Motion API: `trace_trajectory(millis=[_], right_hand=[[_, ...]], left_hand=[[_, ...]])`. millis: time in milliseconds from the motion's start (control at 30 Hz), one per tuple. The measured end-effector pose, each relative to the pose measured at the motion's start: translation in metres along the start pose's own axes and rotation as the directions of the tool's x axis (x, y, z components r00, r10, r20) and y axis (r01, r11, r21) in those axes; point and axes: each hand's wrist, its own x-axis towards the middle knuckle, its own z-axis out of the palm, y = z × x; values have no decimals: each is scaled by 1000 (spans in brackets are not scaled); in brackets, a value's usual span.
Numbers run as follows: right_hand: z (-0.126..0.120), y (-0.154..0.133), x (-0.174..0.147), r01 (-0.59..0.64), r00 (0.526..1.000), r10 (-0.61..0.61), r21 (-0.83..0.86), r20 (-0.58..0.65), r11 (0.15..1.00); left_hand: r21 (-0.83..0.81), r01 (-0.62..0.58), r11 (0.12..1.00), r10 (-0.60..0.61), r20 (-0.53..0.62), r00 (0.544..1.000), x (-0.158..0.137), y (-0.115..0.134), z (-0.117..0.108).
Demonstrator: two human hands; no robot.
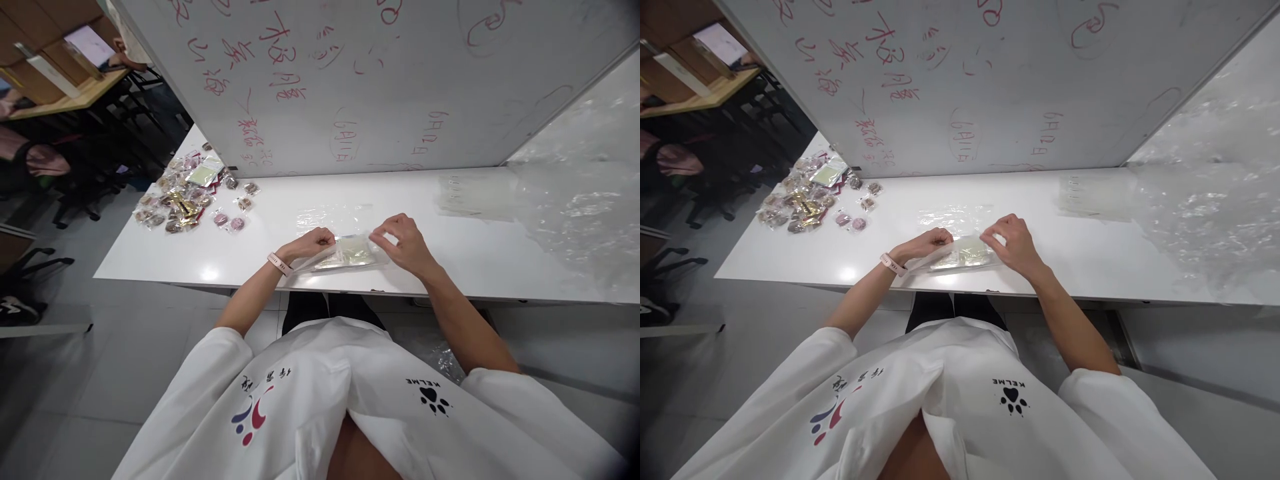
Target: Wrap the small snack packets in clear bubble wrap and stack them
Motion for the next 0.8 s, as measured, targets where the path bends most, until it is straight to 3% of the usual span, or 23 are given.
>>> trace_trajectory(millis=[100, 167, 267, 433, 533, 667, 733, 800], right_hand=[[19, 2, 21, -185, 981, 177, -118, -74, 976], [35, 5, 30, -251, 968, 241, -216, -71, 944], [54, 10, 34, -233, 972, 228, -312, -54, 921], [67, 17, 33, -204, 977, 213, -323, -8, 924], [65, 15, 37, -202, 976, 219, -365, 6, 909], [54, 0, 32, -117, 993, 105, -378, -53, 918], [47, -7, 23, 36, 998, -18, -311, 61, 950], [43, -8, 12, 205, 951, -151, -189, 269, 960]], left_hand=[[-113, 40, 993, -28, 102, 994, 1, -6, -4], [-159, 57, 986, -41, 102, 994, 1, -8, -8], [-223, 69, 972, -47, 102, 994, -4, -8, -17], [-447, 145, 883, -81, 161, 984, -8, -15, -31], [-394, 161, 905, -109, 150, 983, 2, -22, -30], [-233, 220, 947, -213, 56, 975, 16, -26, -21], [-133, 242, 961, -243, 10, 970, 20, -25, -16], [-44, 243, 969, -244, -27, 969, 22, -24, -12]])
